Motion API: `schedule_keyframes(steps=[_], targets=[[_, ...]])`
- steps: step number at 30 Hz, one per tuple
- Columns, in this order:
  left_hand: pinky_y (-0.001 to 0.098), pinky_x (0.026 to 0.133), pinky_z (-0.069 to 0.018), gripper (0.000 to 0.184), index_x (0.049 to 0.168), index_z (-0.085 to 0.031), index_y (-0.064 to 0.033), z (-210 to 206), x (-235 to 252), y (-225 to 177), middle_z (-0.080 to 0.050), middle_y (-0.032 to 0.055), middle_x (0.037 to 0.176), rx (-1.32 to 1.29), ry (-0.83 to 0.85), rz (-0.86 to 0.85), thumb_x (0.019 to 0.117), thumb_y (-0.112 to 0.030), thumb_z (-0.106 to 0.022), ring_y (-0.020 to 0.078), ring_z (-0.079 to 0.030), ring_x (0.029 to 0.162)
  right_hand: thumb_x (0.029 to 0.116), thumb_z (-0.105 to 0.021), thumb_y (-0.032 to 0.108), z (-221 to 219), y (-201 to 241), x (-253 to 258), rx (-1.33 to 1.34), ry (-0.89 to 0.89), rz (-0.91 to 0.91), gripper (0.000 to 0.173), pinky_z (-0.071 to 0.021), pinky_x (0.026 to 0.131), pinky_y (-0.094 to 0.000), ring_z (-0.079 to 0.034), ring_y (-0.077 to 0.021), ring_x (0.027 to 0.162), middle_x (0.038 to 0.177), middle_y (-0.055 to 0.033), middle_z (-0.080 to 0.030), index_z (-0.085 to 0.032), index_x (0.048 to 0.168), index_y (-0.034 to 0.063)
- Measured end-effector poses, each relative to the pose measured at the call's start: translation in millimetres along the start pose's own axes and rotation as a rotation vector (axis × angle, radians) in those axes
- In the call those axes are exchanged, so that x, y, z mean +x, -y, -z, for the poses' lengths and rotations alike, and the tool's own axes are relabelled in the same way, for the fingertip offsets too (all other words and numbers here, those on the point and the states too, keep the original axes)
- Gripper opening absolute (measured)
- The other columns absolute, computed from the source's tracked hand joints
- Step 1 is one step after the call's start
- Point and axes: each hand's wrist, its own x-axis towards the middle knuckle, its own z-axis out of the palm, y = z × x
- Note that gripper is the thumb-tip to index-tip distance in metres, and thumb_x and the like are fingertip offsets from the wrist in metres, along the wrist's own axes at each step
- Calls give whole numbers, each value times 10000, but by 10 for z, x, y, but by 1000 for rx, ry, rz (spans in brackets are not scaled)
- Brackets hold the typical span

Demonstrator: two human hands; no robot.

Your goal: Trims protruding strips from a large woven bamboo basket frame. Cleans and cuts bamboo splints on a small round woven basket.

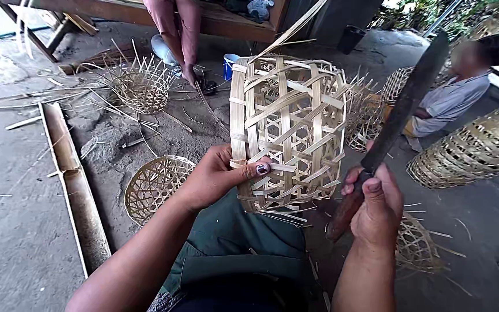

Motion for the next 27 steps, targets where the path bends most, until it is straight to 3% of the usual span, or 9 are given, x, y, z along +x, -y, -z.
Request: schedule_keyframes(steps=[3,5,9,12,16,19,25,27], targets=[[281,709,-620,87,1018,-718,-31,25,-43,-1,-739,69,875,8,-103,43,959,-92,-698,119,-707,754,854,-769,544,-159,-87,88,112,144,-45,903,-554,739,-194,-601,-28,777,938,93,-606,-388,1547,108],[280,597,-598,48,917,-681,-55,-25,-30,49,-704,51,738,13,-326,139,914,-100,-697,114,-678,625,829,-833,430,-317,-148,106,145,182,-71,867,-555,716,-181,-605,-21,756,917,85,-617,-443,1515,70],[298,471,-541,94,892,-649,-47,-3,4,140,-657,57,641,105,-571,301,871,-99,-724,135,-623,501,800,-867,356,-518,-186,63,111,204,-73,758,-537,662,-171,-588,-23,711,857,72,-616,-536,1394,21],[312,484,-549,111,893,-654,-34,30,-36,120,-662,73,649,137,-560,287,862,-99,-738,148,-636,518,802,-868,354,-543,-155,23,112,207,-54,820,-533,658,-158,-582,-16,721,881,72,-606,-494,1423,-27],[330,454,-532,135,830,-666,-85,-26,-36,129,-648,36,606,320,-570,245,825,-183,-759,132,-624,491,800,-869,348,-506,-150,-34,131,173,-54,808,-538,679,-162,-591,-14,725,872,78,-612,-484,1397,-37],[316,442,-519,158,814,-654,-118,-85,-16,133,-632,1,588,435,-566,220,811,-226,-770,98,-604,474,807,-865,351,-447,-150,-76,134,153,-56,860,-547,689,-169,-605,-21,740,901,67,-630,-450,1443,-52],[335,463,-520,179,812,-658,-146,-211,62,168,-628,-30,603,604,-570,176,803,-276,-779,81,-605,498,837,-842,305,-376,-145,-176,142,77,-50,658,-523,603,-152,-587,-2,670,858,76,-631,-513,1302,-24],[365,480,-511,206,817,-651,-147,-218,98,161,-617,-22,607,672,-554,218,810,-308,-780,101,-597,508,854,-828,288,-366,-155,-197,139,70,-55,721,-513,594,-148,-572,-5,660,857,69,-618,-485,1380,-65]])
